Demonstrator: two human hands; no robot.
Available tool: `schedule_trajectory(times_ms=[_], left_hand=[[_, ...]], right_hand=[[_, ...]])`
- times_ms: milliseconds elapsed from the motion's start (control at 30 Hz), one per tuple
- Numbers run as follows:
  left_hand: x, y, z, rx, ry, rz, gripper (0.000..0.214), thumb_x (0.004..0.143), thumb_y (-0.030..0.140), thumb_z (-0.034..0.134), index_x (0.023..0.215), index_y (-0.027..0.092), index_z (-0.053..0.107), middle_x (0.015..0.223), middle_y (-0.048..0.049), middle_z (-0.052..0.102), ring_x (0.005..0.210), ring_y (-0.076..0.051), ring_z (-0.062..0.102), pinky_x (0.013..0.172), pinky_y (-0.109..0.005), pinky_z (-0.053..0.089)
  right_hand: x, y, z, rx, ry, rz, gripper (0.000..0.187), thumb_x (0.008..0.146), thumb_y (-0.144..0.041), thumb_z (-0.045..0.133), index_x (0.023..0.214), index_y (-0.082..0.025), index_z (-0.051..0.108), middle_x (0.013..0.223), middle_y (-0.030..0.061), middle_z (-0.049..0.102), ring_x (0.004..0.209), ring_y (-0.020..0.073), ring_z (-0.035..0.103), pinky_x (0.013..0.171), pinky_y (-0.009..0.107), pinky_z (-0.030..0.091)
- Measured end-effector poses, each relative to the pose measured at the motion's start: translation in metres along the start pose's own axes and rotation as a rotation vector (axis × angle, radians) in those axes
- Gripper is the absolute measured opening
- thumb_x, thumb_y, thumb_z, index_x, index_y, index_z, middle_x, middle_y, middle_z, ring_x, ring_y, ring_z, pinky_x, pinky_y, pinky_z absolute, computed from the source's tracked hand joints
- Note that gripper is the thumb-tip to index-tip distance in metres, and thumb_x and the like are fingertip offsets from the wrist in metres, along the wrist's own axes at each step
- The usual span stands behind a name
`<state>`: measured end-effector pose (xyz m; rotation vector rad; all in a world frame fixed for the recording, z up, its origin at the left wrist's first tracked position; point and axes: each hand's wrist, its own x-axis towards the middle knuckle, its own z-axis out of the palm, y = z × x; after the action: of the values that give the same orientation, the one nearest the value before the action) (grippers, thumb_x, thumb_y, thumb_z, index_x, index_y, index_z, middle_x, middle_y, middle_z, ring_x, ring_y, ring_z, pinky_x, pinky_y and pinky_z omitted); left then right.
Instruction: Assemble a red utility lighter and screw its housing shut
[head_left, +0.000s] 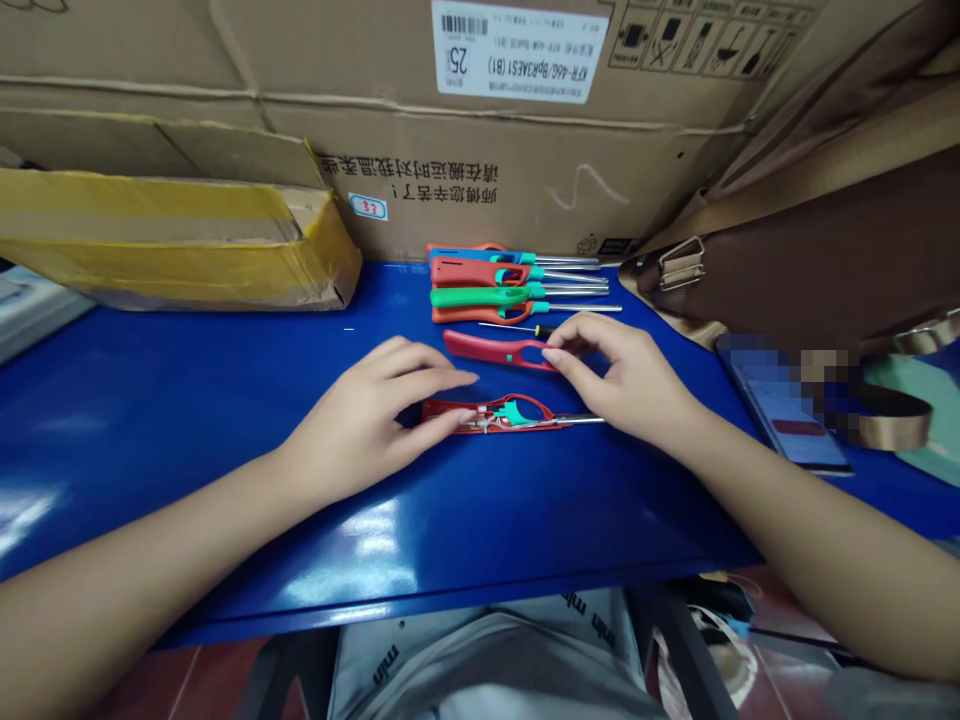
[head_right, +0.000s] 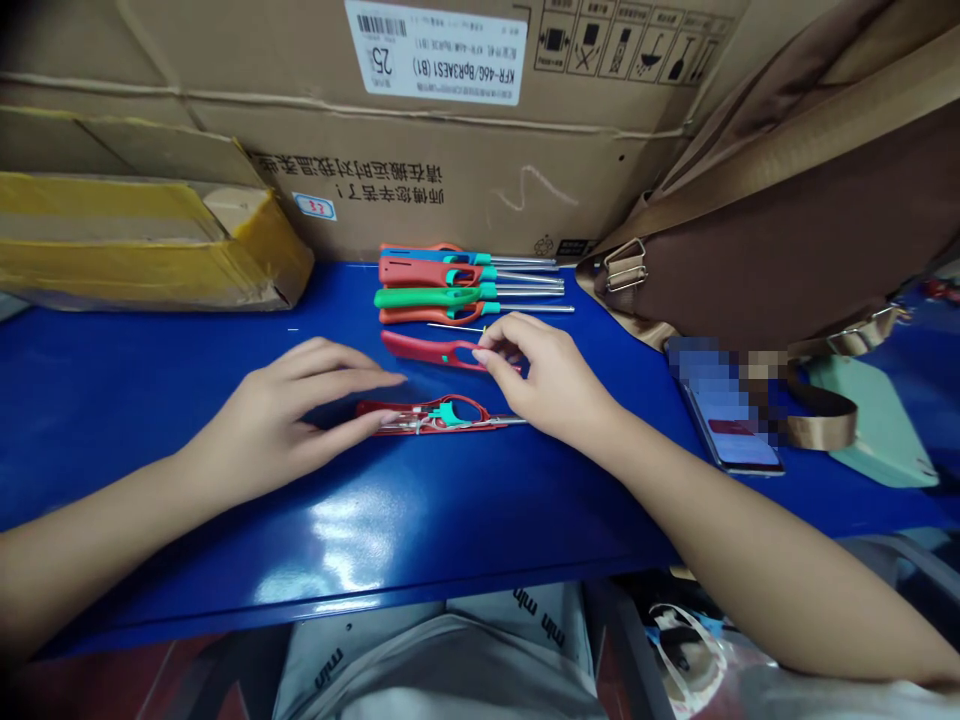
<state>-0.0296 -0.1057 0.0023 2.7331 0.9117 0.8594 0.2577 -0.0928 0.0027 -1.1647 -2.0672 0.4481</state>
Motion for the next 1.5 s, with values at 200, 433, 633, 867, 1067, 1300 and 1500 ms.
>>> schedule_trajectory(times_ms=[200,433,633,867,1067,1300,1500], left_hand=[[0.002,-0.001,-0.008,0.237,0.025,0.155,0.043,0.1,0.029,0.068,0.141,0.021,0.061,0.133,-0.0158,0.068,0.118,-0.032,0.064,0.097,-0.048,0.051],[0.0,-0.001,-0.012,0.163,-0.037,0.162,0.044,0.102,0.036,0.064,0.141,0.018,0.061,0.122,-0.0135,0.072,0.105,-0.027,0.069,0.088,-0.039,0.054],[0.001,0.001,-0.005,0.042,-0.178,-0.012,0.041,0.107,0.045,0.052,0.127,0.012,0.067,0.109,-0.0109,0.071,0.094,-0.023,0.07,0.081,-0.034,0.056],[0.001,-0.014,0.001,0.155,-0.209,-0.192,0.047,0.106,0.051,0.046,0.123,0.013,0.07,0.11,-0.0136,0.072,0.099,-0.029,0.068,0.086,-0.044,0.056],[0.0,-0.02,0.005,0.142,-0.156,-0.156,0.043,0.104,0.044,0.052,0.129,0.013,0.07,0.117,-0.0155,0.069,0.107,-0.031,0.066,0.094,-0.046,0.054],[-0.002,0.002,0.008,0.045,-0.201,0.044,0.033,0.105,0.041,0.057,0.131,0.023,0.069,0.132,-0.0097,0.069,0.118,-0.028,0.063,0.1,-0.044,0.05],[-0.007,0.004,0.017,0.029,-0.233,0.071,0.031,0.108,0.033,0.053,0.135,0.023,0.065,0.135,-0.0088,0.07,0.124,-0.027,0.063,0.106,-0.044,0.049]], right_hand=[[-0.003,-0.019,-0.001,0.447,-0.078,0.228,0.014,0.091,-0.031,0.071,0.086,-0.019,0.069,0.08,0.0017,0.069,0.072,0.0152,0.064,0.067,0.028,0.052],[-0.005,-0.023,-0.002,0.566,-0.175,0.392,0.016,0.086,-0.033,0.076,0.086,-0.018,0.071,0.075,0.0018,0.07,0.07,0.0147,0.065,0.063,0.026,0.053],[-0.003,-0.015,-0.005,0.288,-0.234,0.204,0.016,0.094,-0.033,0.067,0.097,-0.019,0.073,0.087,0.0037,0.072,0.076,0.0165,0.066,0.07,0.03,0.054],[-0.006,-0.014,-0.015,-0.106,-0.268,-0.218,0.011,0.091,-0.018,0.073,0.101,-0.022,0.072,0.103,0.0058,0.066,0.1,0.0225,0.063,0.09,0.038,0.051],[-0.009,-0.008,-0.008,-0.153,-0.442,-0.266,0.009,0.097,-0.018,0.066,0.096,-0.019,0.074,0.099,0.0047,0.073,0.094,0.0211,0.067,0.088,0.039,0.047],[-0.01,-0.017,-0.015,-0.195,-0.443,-0.275,0.01,0.098,-0.02,0.065,0.096,-0.02,0.075,0.096,0.0041,0.074,0.091,0.0205,0.068,0.084,0.037,0.047],[-0.014,-0.027,-0.02,-0.24,-0.5,-0.218,0.017,0.1,-0.02,0.061,0.099,-0.022,0.078,0.096,0.0045,0.073,0.088,0.0202,0.068,0.077,0.035,0.05]])
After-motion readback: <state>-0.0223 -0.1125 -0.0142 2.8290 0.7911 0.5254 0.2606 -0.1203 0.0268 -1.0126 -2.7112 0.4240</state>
